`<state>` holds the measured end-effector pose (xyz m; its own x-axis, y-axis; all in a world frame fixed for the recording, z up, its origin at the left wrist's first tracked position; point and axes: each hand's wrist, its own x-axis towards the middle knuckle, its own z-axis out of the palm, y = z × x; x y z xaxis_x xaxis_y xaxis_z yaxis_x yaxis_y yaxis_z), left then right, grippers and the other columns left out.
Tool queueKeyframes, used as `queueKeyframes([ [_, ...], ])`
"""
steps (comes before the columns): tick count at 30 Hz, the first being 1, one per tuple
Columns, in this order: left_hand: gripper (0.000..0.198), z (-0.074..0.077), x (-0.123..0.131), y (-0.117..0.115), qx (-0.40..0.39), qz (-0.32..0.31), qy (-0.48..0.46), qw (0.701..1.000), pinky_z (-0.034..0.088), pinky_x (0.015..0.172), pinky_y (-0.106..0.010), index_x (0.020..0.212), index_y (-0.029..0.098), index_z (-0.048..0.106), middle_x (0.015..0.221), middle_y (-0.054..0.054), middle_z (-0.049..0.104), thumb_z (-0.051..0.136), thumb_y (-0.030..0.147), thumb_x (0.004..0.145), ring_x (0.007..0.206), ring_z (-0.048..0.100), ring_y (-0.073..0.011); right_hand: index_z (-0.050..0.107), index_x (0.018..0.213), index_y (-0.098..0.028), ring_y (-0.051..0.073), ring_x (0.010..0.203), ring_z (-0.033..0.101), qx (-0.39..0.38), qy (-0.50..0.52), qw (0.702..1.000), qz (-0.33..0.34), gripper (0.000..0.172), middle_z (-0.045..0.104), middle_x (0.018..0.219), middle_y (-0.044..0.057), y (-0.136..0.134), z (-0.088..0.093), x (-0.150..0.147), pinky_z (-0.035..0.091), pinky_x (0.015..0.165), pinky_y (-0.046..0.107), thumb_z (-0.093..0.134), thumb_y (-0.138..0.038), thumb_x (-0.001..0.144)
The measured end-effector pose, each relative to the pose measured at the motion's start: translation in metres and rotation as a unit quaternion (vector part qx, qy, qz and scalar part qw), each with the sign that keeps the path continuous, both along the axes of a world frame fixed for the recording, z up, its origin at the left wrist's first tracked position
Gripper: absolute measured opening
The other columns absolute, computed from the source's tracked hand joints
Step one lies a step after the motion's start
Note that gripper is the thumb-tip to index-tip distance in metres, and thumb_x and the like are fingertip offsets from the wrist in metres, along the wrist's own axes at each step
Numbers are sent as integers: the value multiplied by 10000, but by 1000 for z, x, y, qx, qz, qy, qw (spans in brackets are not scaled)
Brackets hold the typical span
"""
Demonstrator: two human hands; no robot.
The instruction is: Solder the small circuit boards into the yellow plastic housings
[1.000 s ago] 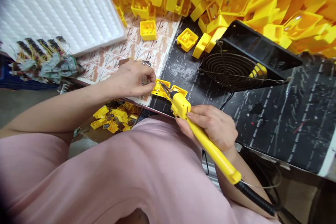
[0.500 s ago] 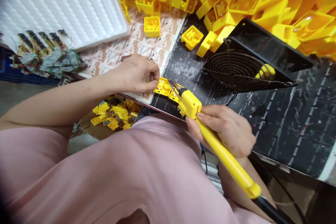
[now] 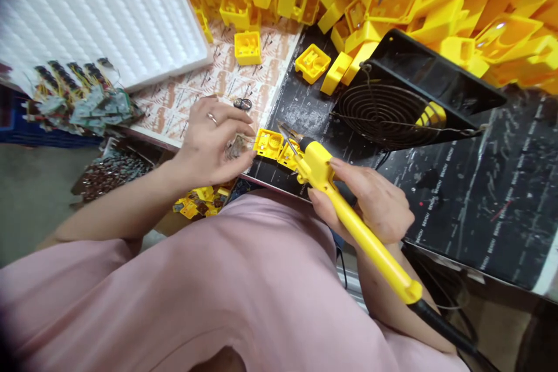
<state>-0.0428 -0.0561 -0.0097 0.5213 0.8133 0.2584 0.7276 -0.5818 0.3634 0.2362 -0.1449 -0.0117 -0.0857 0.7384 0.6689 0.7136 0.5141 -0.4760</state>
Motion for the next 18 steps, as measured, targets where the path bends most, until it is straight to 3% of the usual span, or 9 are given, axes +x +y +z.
queueKeyframes([
  [4, 232, -13, 1, -2, -1, -2, 7, 1000, 324, 1206, -604, 945, 272, 753, 1012, -26, 775, 537, 317, 1016, 1102, 656, -262, 683, 1373, -334, 215, 729, 776, -4, -14, 1000, -4, 495, 816, 959, -2, -1, 6, -2, 648, 636, 319, 811, -272, 899],
  [10, 282, -7, -2, 11, -27, -40, 32, 998, 312, 1215, -668, 981, 296, 793, 861, -21, 754, 515, 306, 1022, 1013, 669, -249, 669, 1409, -379, 222, 732, 778, -29, -1, 1000, -12, 569, 821, 986, -5, -9, 5, 7, 655, 617, 341, 818, -218, 883],
  [15, 310, 0, 1, 13, -45, -48, 52, 996, 346, 1169, -700, 874, 263, 800, 787, -22, 718, 513, 315, 979, 917, 651, -244, 645, 1446, -337, 212, 727, 771, 1, 18, 997, 72, 678, 817, 1038, 21, -4, 1, 20, 645, 577, 323, 865, -180, 824],
  [18, 296, 4, 5, 12, -59, -51, 72, 994, 336, 1168, -699, 846, 257, 786, 810, -20, 714, 516, 314, 951, 916, 627, -240, 690, 1371, -285, 217, 734, 777, -16, 14, 990, 137, 596, 812, 943, 27, 3, 3, 24, 660, 594, 313, 876, -184, 814],
])
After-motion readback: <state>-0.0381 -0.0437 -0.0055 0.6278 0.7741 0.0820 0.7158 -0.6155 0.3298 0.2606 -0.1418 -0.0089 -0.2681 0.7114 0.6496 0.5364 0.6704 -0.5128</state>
